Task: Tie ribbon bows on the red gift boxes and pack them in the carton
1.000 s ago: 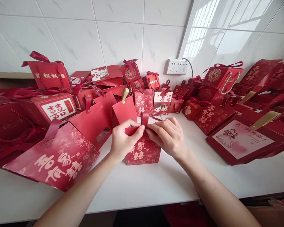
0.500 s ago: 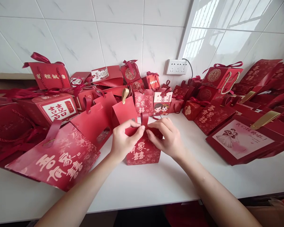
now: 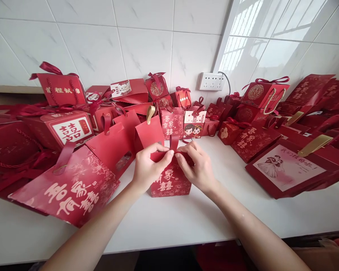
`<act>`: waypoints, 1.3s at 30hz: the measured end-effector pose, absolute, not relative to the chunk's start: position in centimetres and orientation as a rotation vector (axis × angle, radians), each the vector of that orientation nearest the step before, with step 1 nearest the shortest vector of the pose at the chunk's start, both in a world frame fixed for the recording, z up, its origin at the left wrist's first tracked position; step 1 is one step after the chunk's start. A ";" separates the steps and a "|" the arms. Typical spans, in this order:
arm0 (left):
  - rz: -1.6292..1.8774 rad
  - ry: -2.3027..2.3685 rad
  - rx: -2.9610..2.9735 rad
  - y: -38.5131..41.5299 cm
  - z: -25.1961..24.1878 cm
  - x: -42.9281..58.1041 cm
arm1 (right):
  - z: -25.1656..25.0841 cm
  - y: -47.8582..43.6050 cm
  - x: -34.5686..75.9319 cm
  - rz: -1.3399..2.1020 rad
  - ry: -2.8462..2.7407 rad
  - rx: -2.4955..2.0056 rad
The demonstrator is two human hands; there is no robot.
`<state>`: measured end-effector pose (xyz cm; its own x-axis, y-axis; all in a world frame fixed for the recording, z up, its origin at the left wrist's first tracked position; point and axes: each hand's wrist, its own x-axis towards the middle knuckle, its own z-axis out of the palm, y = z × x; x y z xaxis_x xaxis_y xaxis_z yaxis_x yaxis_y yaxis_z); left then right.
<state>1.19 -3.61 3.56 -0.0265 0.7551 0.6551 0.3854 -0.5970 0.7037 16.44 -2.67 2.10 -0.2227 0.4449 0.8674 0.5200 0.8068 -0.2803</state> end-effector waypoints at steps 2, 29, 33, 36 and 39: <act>1.656 1.204 1.938 -3.6 3.6 1.1 | 2.1 -2.8 16.4 -0.059 -1.851 -0.729; 1.546 1.277 2.157 -3.9 5.2 1.1 | 1.7 -2.9 15.7 -0.072 -1.800 -0.677; 1.794 1.249 2.273 -3.8 4.2 1.6 | 1.8 -2.9 15.7 -0.054 -1.799 -0.673; 1.779 1.248 2.246 -3.6 4.0 1.5 | 1.7 -3.0 15.7 -0.040 -1.805 -0.693; 1.690 1.143 2.158 -3.5 4.0 1.1 | 1.7 -3.0 15.8 -0.037 -1.808 -0.695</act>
